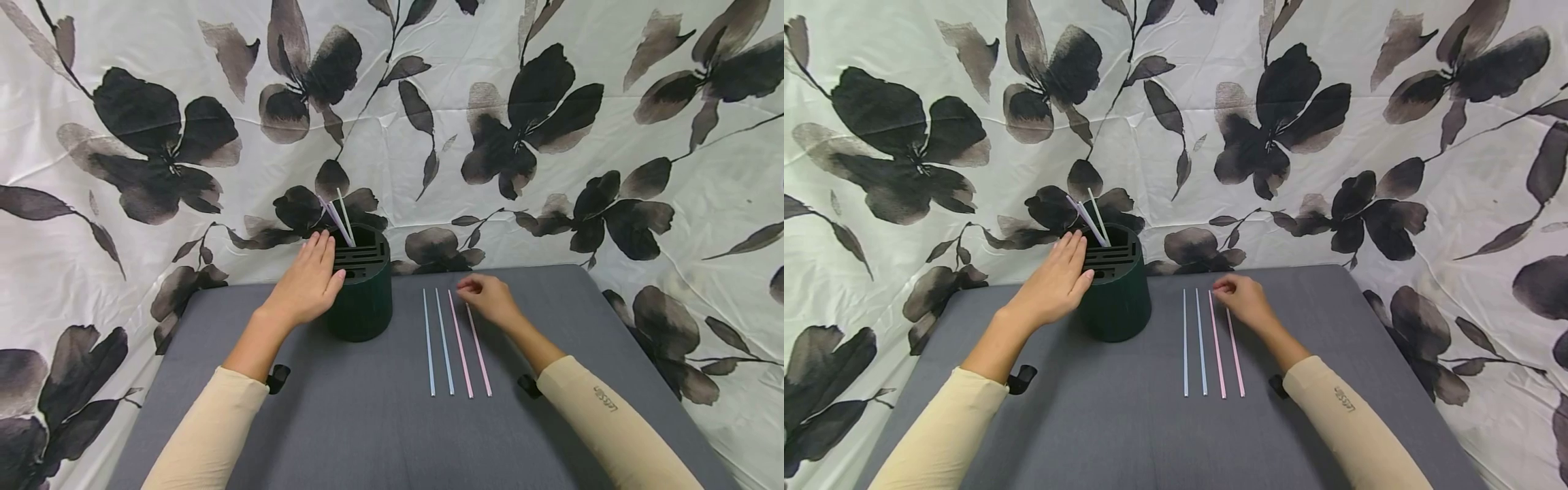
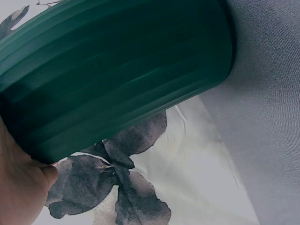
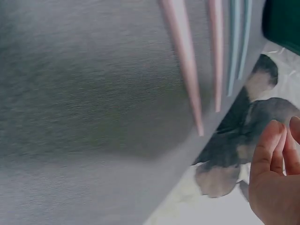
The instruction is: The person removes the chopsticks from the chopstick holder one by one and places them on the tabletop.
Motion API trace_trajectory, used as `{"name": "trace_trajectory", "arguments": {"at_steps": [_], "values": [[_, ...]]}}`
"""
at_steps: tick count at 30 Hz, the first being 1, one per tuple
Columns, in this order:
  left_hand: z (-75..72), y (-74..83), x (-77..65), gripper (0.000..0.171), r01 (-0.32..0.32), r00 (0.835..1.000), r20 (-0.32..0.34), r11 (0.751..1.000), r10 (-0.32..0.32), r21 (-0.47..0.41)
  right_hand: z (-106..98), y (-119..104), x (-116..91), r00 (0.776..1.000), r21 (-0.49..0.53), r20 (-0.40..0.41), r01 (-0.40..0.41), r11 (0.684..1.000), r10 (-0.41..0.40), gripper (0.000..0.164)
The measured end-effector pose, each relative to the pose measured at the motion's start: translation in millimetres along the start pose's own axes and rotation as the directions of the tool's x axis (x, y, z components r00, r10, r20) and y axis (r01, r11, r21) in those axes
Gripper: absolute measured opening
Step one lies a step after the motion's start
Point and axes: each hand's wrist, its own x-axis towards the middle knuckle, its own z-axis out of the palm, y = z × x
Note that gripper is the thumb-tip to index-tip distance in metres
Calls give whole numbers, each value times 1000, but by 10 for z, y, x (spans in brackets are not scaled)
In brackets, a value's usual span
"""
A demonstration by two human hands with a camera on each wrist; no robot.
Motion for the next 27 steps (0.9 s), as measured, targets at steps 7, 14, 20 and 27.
{"name": "trace_trajectory", "arguments": {"at_steps": [7, 14, 20, 27], "values": [[-17, -12, -6, 71, -6, 1000, 11, 1000, 6, -9, -21, -339, 30, 999, 36, 4, 35, 999, -35, 19], [-32, -11, -4, 70, -8, 1000, 4, 1000, 8, -12, -38, -737, 200, 995, 189, 20, 96, 977, -101, 16], [-28, -16, 9, 71, -3, 1000, 2, 1000, 3, -21, -48, -1121, 451, 992, 266, 47, 102, 959, -118, 20], [-24, -17, 21, 71, 0, 1000, -3, 1000, 0, -14, -61, -1525, 740, 984, 294, 61, 144, 945, -169, 26]]}}
